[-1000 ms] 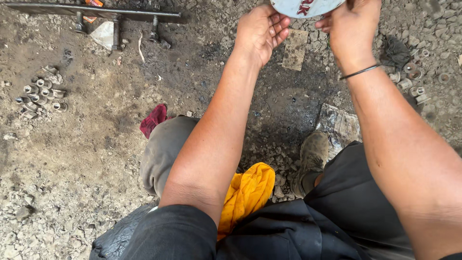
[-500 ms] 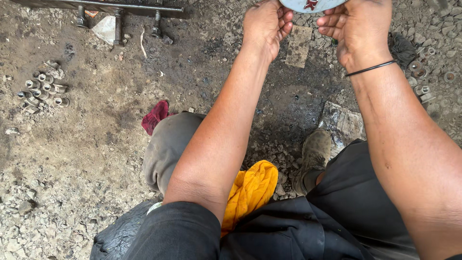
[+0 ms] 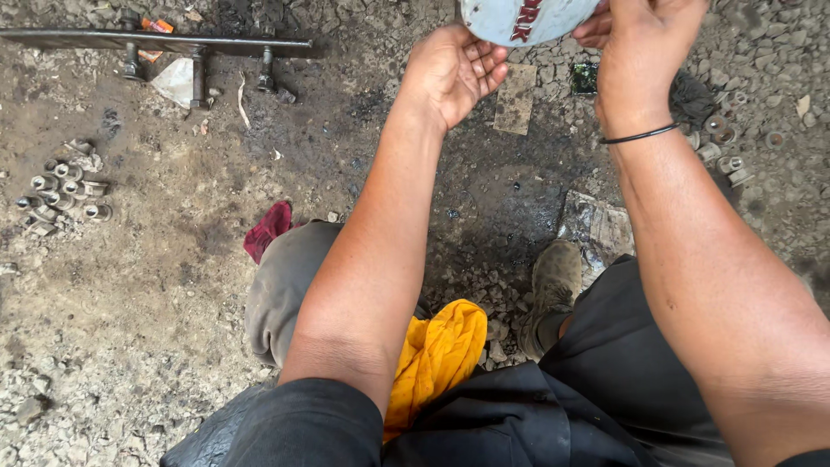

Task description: The person kneels beside a vehicle wheel hub and uses a wrench to tighten bolts on a hub cap. They wipe the hub with a cloth and continue tightening the bolts.

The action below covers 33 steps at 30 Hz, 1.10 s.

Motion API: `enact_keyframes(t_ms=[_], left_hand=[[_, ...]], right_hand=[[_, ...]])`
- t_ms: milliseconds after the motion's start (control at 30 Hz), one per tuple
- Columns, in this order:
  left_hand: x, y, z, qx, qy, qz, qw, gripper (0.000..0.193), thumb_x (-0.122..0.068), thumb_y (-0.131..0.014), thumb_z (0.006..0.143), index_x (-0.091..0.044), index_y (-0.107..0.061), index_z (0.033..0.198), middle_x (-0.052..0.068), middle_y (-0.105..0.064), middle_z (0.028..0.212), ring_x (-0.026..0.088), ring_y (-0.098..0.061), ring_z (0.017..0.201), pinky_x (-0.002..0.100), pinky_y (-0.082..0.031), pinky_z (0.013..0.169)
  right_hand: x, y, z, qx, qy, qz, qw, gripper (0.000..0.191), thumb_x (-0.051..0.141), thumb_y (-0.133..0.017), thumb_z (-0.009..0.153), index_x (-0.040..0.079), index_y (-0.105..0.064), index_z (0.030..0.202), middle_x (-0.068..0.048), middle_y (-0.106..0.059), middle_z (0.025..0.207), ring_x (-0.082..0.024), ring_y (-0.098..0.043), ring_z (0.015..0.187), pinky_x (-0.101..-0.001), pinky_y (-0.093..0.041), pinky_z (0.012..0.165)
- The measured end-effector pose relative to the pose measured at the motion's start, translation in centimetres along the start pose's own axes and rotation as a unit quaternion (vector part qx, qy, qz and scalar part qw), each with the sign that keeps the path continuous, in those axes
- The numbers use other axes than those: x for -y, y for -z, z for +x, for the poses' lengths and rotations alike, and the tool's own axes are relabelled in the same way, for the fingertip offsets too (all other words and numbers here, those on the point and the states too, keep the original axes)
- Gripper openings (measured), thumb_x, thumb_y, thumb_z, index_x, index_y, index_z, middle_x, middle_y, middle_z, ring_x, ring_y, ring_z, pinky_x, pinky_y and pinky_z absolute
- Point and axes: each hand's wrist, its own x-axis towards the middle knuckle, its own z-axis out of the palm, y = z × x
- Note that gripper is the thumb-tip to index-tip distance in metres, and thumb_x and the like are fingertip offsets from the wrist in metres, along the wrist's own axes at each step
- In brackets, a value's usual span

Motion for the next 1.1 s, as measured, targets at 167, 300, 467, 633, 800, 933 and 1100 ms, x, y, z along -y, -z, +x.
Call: enact_keyframes(t_ms=[167, 300, 467, 633, 800, 933, 1100], left_hand=[[0.6, 0.1, 1.0, -0.037, -0.021, -0.007, 0.999, 0.013, -0.002, -0.055, 0.097, 0.009, -0.062, 0.096, 0.013, -0.061, 0.077, 0.017, -0.060, 0.064, 0.034, -0.057, 0.060], [1.1, 0.1, 1.4, -0.062, -0.039, 0.023, 0.997, 0.013, -0.003, -0.057, 0.097, 0.008, -0.064, 0.096, 0.010, -0.061, 0.074, 0.015, -0.058, 0.061, 0.031, -0.054, 0.054], [0.9, -0.3, 1.3, -0.085, -0.036, 0.059, 0.994, 0.019, -0.006, -0.049, 0.099, 0.005, -0.065, 0.098, 0.008, -0.061, 0.073, 0.012, -0.056, 0.059, 0.028, -0.053, 0.050], [0.9, -0.5, 1.0, -0.103, -0.038, 0.084, 0.990, 0.020, -0.003, -0.050, 0.098, 0.007, -0.066, 0.104, 0.008, -0.061, 0.074, 0.011, -0.056, 0.058, 0.027, -0.052, 0.049], [1.0, -0.8, 1.4, -0.116, -0.044, 0.094, 0.988, 0.022, -0.002, -0.047, 0.098, 0.007, -0.066, 0.105, 0.008, -0.063, 0.074, 0.011, -0.056, 0.057, 0.025, -0.050, 0.047], [1.1, -1.2, 1.5, -0.136, -0.058, 0.126, 0.981, 0.023, -0.004, -0.048, 0.098, 0.008, -0.068, 0.100, 0.010, -0.064, 0.071, 0.011, -0.054, 0.053, 0.025, -0.045, 0.043], [0.0, -1.0, 0.9, -0.089, -0.035, 0.161, 0.982, 0.020, -0.005, -0.051, 0.097, 0.006, -0.067, 0.094, 0.009, -0.066, 0.071, 0.011, -0.057, 0.053, 0.025, -0.050, 0.045]], right_hand=[[0.1, 0.2, 1.6, 0.004, 0.081, -0.083, 0.993, 0.013, -0.001, -0.066, 0.112, -0.006, -0.066, 0.101, -0.011, -0.069, 0.084, -0.019, -0.070, 0.068, -0.0329, -0.058, 0.058], [0.7, -0.5, 1.6, -0.047, -0.034, 0.004, 0.998, 0.018, 0.002, -0.057, 0.111, -0.003, -0.067, 0.096, -0.008, -0.066, 0.074, -0.015, -0.067, 0.059, -0.0308, -0.056, 0.050], [1.9, -0.7, 1.4, -0.043, -0.098, 0.006, 0.994, 0.024, 0.007, -0.057, 0.111, 0.001, -0.067, 0.090, -0.005, -0.063, 0.068, -0.011, -0.061, 0.051, -0.0267, -0.050, 0.044], [2.3, -0.5, 1.8, -0.002, 0.040, -0.158, 0.987, 0.028, 0.011, -0.066, 0.116, -0.002, -0.064, 0.090, -0.006, -0.062, 0.076, -0.010, -0.056, 0.058, -0.0270, -0.047, 0.049], [2.1, 0.1, 1.6, -0.007, -0.075, -0.006, 0.997, 0.032, 0.015, -0.060, 0.116, 0.003, -0.066, 0.087, -0.004, -0.064, 0.071, -0.009, -0.060, 0.055, -0.0257, -0.052, 0.047], [2.2, 0.6, 2.0, 0.012, 0.024, -0.144, 0.989, 0.031, 0.016, -0.070, 0.118, -0.001, -0.062, 0.093, -0.007, -0.066, 0.080, -0.012, -0.060, 0.059, -0.0285, -0.049, 0.049], [1.8, 0.2, 2.4, -0.007, -0.025, -0.120, 0.992, 0.030, 0.017, -0.062, 0.116, 0.002, -0.067, 0.090, -0.007, -0.066, 0.074, -0.010, -0.062, 0.054, -0.0275, -0.051, 0.045]])
